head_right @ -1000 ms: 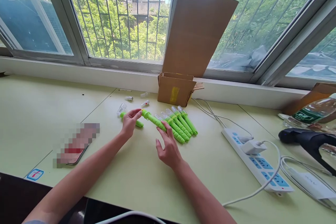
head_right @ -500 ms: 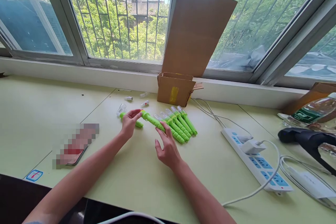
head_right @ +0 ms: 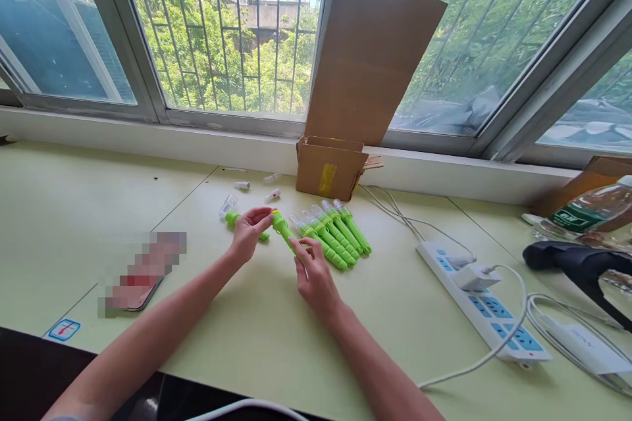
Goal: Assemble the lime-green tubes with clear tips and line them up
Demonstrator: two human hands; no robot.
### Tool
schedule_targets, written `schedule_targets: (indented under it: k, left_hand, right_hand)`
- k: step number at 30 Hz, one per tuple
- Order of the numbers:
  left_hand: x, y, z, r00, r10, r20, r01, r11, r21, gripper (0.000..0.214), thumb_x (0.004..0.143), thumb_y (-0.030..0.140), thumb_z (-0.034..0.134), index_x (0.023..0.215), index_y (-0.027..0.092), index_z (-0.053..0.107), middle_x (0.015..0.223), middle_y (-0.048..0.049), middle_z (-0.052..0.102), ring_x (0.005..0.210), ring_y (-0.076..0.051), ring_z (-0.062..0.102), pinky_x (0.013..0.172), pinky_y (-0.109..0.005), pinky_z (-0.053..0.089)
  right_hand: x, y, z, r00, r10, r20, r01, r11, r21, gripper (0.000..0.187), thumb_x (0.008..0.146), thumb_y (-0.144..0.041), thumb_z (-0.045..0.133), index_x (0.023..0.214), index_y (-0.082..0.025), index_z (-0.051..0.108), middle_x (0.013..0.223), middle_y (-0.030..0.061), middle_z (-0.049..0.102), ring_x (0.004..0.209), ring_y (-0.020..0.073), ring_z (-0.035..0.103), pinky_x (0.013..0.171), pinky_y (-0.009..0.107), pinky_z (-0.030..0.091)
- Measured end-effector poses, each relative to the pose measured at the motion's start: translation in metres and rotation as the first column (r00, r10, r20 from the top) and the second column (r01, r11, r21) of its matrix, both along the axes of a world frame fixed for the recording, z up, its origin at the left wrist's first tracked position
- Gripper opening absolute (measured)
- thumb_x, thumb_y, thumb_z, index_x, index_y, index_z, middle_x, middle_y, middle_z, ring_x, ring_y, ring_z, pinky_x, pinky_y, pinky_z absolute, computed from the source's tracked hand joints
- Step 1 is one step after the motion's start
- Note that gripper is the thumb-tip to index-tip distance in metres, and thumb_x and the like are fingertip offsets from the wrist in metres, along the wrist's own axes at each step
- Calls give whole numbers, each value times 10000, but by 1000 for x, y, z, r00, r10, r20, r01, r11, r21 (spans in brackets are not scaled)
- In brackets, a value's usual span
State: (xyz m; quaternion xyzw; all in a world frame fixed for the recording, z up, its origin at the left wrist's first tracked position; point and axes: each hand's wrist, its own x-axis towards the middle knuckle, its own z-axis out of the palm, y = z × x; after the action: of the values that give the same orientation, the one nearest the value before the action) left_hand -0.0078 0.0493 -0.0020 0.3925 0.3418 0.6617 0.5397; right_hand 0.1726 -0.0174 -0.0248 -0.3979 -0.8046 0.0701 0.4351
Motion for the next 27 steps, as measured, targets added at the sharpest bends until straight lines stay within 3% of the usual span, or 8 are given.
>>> schedule_targets:
  k: [5, 8, 15, 27]
  left_hand:
    - [3, -4, 3, 999, -22, -29, 22, 1000, 5, 378, 578, 265, 798, 909, 142, 664, 963, -100, 707, 937, -223, 656, 878, -366, 499]
    - [5, -5, 2, 998, -54, -42, 55, 998, 13, 388, 577, 253, 799, 922, 137, 664, 954, -100, 708, 928, -216, 656, 901, -377, 488]
    - [6, -3, -1, 994, -100, -41, 100, 995, 15, 449, 552, 225, 808, 970, 145, 664, 1053, -102, 681, 992, -221, 630, 931, -386, 472]
    - [3, -3, -3, 986, -151, -68, 149, 988, -33, 395, 553, 238, 806, 915, 137, 685, 1005, -101, 695, 915, -198, 643, 903, -366, 463]
  right_hand:
    - [-2, 0, 0, 994, -106, -23, 106, 994, 19, 499, 881, -165, 424, 1373, -238, 383, 1150, 122, 496, 1093, 254, 518, 910, 420, 468]
    - [-1, 1, 0, 991, -132, -18, 132, 991, -15, 454, 884, -191, 426, 1338, -217, 431, 1131, 123, 520, 1054, 253, 547, 892, 410, 479]
    - [1, 3, -2, 993, -115, -1, 114, 991, -67, 434, 884, -214, 438, 1318, -201, 459, 1089, 118, 570, 988, 243, 580, 877, 406, 484]
    - [2, 2, -4, 994, -112, 5, 112, 990, -83, 456, 869, -235, 460, 1324, -202, 472, 1041, 117, 579, 921, 246, 592, 825, 400, 504]
